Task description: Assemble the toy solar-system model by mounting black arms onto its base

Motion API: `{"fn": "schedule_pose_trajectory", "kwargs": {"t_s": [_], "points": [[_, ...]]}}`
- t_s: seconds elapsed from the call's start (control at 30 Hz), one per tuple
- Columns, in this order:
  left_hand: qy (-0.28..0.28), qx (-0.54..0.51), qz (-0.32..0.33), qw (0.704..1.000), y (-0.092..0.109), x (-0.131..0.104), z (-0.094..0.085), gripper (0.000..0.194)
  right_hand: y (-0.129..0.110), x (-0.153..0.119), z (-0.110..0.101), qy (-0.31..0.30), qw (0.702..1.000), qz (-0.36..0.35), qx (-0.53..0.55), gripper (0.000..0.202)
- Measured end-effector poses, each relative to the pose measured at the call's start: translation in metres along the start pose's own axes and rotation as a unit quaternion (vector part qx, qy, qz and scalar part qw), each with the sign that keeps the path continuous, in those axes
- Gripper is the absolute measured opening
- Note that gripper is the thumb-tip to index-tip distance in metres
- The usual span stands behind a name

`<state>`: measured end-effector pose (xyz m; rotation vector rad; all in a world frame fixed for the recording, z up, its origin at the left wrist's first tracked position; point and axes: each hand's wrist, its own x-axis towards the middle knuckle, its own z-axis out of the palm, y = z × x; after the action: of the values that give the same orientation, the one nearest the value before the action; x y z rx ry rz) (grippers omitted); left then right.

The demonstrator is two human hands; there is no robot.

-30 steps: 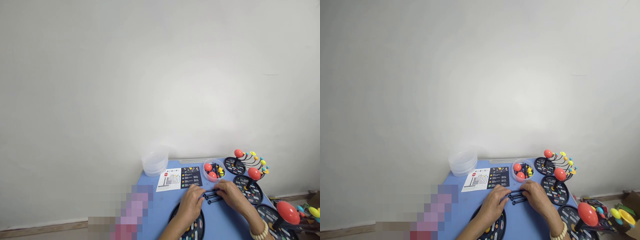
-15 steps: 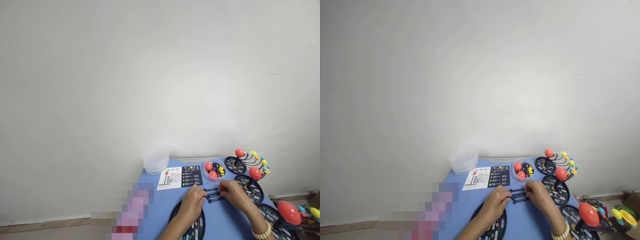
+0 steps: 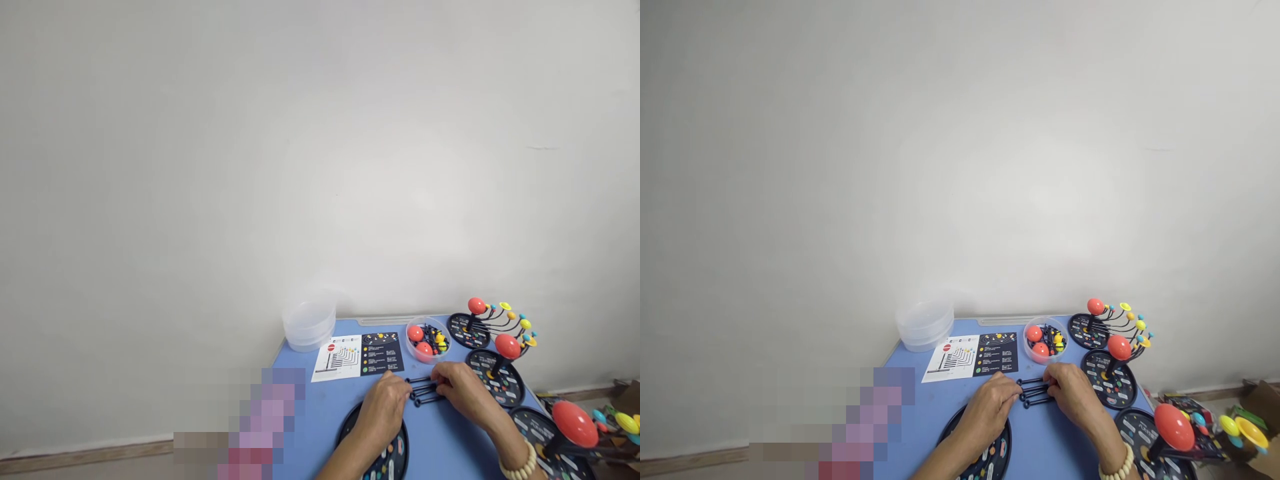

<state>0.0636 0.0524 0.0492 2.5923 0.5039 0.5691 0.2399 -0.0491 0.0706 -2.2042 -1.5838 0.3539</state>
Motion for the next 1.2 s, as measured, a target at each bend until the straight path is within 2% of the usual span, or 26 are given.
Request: {"fn": "schedule_pose_trajectory", "kwargs": {"t_s": [0.5, 0.77, 1.2], "points": [[-0.002, -0.018, 0.006, 1.000, 0.0027, -0.0013, -0.0064, 0.033, 0.0020, -0.0018, -0.0004, 0.003, 1.000, -0.025, -0.010, 0.030], [0.004, -0.021, 0.012, 1.000, 0.0022, -0.0016, -0.0053, 0.033, 0.0048, -0.0006, 0.0014, 0.011, 0.999, -0.043, -0.014, 0.037], [0.030, -0.043, 0.008, 0.999, -0.0026, -0.0019, -0.0015, 0.030, 0.0007, 0.0015, 0.0016, 0.014, 0.999, -0.039, -0.025, 0.027]]}}
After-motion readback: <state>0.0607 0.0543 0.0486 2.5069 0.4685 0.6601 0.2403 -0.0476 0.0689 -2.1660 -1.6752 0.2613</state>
